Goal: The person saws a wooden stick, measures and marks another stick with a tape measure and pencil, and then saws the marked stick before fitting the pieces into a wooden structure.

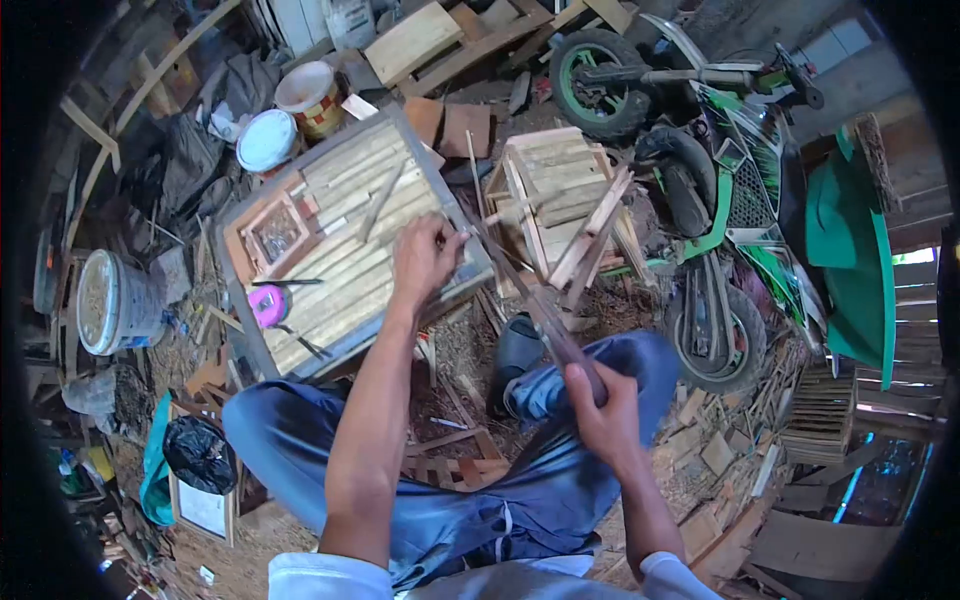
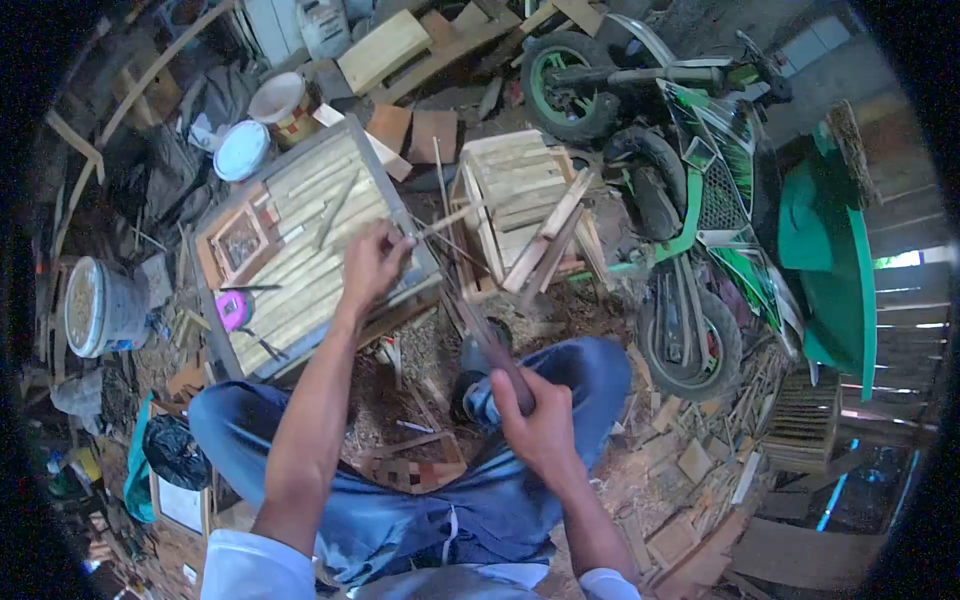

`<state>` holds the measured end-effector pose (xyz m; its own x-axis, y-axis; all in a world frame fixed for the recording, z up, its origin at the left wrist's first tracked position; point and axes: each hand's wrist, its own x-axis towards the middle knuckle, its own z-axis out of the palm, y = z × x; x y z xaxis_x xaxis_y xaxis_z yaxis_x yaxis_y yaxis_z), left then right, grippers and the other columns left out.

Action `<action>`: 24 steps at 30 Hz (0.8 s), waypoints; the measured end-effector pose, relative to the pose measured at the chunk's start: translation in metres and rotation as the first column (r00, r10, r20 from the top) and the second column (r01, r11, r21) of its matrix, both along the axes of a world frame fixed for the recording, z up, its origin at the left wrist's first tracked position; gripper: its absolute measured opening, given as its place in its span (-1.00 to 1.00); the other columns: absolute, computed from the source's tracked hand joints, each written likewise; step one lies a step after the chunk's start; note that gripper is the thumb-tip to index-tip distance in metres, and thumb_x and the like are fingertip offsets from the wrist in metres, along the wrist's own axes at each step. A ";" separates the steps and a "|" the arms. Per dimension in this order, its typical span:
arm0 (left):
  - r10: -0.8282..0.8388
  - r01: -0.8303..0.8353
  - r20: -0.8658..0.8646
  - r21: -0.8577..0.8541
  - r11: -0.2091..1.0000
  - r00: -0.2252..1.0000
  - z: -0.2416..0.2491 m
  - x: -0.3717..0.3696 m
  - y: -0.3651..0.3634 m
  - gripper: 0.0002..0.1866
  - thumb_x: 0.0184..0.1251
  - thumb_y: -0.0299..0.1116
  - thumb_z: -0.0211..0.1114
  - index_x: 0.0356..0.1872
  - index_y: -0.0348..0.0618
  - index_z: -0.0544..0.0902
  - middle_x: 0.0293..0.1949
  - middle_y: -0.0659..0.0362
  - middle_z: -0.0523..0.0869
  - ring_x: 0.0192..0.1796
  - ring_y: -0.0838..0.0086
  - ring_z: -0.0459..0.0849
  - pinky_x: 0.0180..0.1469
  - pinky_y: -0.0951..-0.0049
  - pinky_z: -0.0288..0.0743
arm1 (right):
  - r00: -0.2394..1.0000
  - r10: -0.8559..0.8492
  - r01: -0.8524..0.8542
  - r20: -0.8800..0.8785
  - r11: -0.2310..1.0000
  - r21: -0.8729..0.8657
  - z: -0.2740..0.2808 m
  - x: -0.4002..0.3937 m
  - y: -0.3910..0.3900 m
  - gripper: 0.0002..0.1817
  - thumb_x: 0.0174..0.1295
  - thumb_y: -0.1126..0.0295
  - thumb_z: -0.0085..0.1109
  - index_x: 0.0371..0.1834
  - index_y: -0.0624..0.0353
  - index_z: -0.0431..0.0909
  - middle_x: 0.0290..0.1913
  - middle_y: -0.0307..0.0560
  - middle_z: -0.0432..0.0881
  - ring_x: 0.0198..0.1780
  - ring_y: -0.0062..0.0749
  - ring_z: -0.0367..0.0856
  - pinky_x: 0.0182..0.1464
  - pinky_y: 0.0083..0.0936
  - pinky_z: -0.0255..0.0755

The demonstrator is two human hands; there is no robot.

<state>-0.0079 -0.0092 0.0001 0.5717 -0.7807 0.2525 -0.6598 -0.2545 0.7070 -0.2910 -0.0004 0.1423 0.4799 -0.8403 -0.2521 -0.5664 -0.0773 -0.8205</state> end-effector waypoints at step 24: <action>0.213 -0.245 0.311 0.066 0.967 0.926 -0.001 0.010 -0.030 -0.64 0.41 -0.27 0.07 0.07 -0.33 0.46 0.07 -0.10 0.48 0.18 -0.01 0.39 0.31 0.02 0.17 | 0.999 0.050 -0.050 -0.004 0.998 -0.044 0.025 0.018 0.008 -0.63 0.38 0.25 0.16 -0.50 0.32 0.50 -0.74 -0.14 0.27 -0.64 -0.59 0.17 -0.57 -0.40 0.15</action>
